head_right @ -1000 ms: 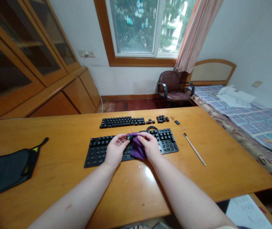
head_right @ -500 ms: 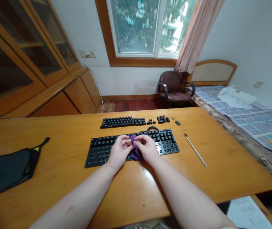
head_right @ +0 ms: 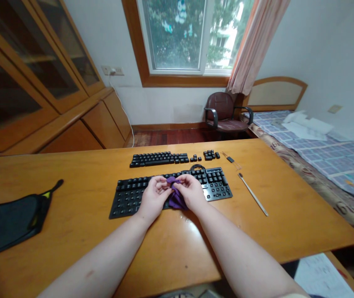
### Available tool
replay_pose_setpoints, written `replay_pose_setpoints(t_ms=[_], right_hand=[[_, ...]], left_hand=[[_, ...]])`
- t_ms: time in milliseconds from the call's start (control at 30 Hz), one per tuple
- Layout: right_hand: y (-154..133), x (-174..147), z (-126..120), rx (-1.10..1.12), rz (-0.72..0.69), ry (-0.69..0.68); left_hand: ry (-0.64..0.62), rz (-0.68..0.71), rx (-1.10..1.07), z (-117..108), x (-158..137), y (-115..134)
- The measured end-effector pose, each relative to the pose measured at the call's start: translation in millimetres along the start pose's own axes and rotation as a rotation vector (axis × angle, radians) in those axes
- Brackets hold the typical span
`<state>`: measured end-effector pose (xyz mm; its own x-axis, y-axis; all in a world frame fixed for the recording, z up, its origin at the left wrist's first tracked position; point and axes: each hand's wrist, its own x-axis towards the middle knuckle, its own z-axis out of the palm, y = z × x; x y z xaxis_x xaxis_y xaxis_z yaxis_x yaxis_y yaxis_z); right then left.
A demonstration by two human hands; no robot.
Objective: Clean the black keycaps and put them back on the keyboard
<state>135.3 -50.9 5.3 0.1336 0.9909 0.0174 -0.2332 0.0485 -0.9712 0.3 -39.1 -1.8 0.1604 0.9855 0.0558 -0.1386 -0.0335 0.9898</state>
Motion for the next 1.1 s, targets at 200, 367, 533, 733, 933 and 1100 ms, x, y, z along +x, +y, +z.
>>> replay_pose_setpoints(t_ms=[200, 367, 533, 733, 933, 1100], right_hand=[[-5.4, -1.7, 4.4, -0.002, -0.043, 0.096], [-3.2, -3.0, 2.9, -0.036, -0.051, 0.045], [0.9, -2.1, -0.3, -0.07, -0.101, 0.1], [7.7, -4.3, -2.9, -0.409, -0.166, -0.049], [10.4, -4.3, -6.0, -0.538, -0.235, -0.046], [7.7, -5.6, -5.3, -0.523, -0.263, -0.023]], left_hand=[[0.0, 0.054, 0.065, -0.7, 0.9, 2.4], [-0.013, 0.066, 0.051, -1.2, 0.9, 1.6], [0.044, 0.073, 0.039, -2.1, 1.7, 5.2], [-0.019, 0.184, 0.238, -9.7, 5.0, 8.8], [-0.034, 0.243, 0.327, -9.6, 4.5, 8.2], [-0.027, 0.235, 0.256, -6.9, 3.4, 4.3]])
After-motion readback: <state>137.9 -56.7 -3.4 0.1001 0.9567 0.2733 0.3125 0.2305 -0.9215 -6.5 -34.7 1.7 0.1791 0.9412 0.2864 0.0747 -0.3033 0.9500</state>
